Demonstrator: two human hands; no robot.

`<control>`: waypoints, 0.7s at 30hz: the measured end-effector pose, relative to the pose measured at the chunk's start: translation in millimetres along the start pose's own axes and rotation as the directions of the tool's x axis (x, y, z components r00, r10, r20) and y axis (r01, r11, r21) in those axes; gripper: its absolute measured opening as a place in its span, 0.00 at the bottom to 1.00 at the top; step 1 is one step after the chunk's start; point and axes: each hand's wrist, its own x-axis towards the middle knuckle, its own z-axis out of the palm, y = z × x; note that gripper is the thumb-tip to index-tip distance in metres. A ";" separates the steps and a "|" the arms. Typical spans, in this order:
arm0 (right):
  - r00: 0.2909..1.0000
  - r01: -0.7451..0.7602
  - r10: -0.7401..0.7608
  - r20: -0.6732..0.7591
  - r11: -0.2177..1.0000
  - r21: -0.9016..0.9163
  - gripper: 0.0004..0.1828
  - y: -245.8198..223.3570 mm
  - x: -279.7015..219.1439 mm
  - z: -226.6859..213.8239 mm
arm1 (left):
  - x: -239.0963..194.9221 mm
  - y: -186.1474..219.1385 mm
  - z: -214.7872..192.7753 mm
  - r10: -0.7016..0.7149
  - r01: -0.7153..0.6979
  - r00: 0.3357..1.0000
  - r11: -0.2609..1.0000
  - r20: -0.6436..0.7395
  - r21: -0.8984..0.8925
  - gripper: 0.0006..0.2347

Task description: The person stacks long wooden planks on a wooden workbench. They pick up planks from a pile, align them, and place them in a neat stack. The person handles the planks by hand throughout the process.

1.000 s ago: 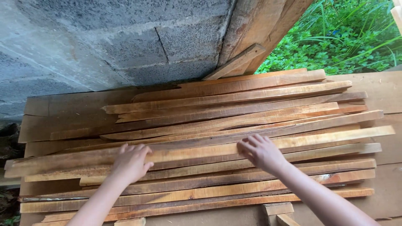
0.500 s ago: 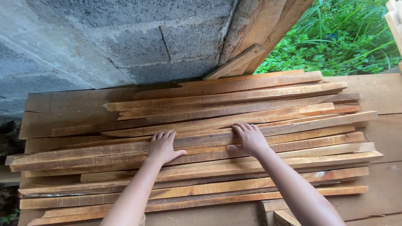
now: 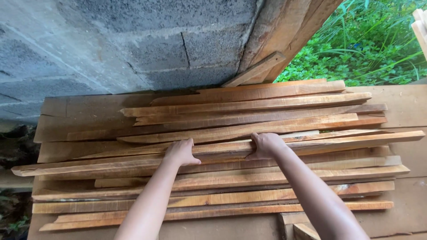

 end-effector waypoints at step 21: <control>0.835 0.032 -0.053 -0.547 0.998 -0.048 0.18 -36.5 -86.3 88.6 | -78.1 2.1 85.0 0.210 -0.118 0.832 0.971 -0.513 0.207 0.32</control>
